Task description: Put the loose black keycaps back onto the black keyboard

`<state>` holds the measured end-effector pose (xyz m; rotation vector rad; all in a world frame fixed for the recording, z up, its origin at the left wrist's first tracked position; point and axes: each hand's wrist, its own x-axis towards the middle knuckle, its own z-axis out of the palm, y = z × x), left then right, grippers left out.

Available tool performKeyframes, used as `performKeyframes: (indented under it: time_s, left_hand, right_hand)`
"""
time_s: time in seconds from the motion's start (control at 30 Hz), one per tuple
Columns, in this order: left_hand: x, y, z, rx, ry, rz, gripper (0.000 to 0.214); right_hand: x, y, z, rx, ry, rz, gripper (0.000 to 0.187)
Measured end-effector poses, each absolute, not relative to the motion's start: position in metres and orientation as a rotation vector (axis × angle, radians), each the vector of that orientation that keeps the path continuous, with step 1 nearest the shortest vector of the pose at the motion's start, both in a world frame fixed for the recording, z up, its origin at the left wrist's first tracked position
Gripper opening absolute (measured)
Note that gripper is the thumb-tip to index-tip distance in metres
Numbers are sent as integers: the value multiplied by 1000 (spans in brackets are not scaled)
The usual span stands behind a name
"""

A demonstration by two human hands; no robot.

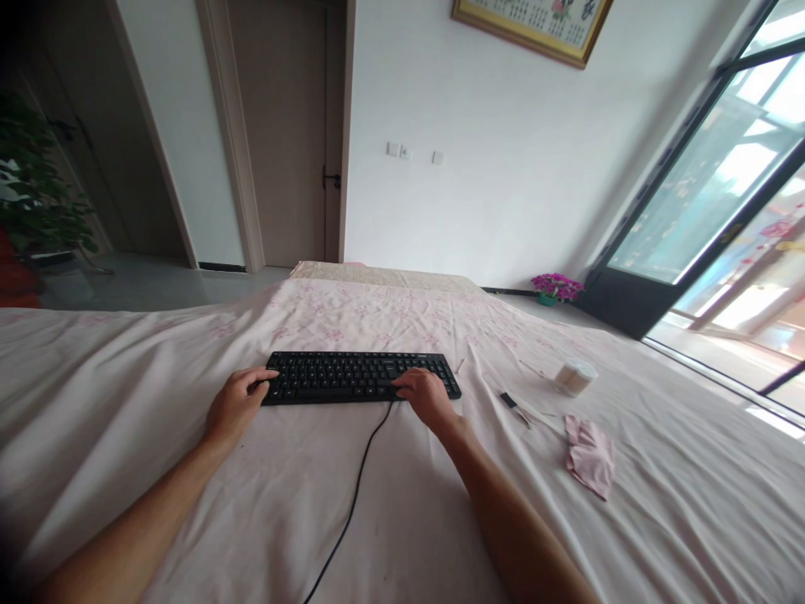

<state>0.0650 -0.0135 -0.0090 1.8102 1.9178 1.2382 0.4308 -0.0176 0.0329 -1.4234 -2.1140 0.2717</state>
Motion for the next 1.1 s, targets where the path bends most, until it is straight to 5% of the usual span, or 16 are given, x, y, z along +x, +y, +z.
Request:
performKeyframes:
  time_s: [0.7,1.1]
  left_hand:
    - [65,-13,-8,1817,1912,1252,28]
    - [65,-13,-9,1827,1907,1260,29]
  right_hand:
    - [418,-41,38,-1362,-2383,-89,33]
    - [417,-38,44,-1448,-2310,-42,22]
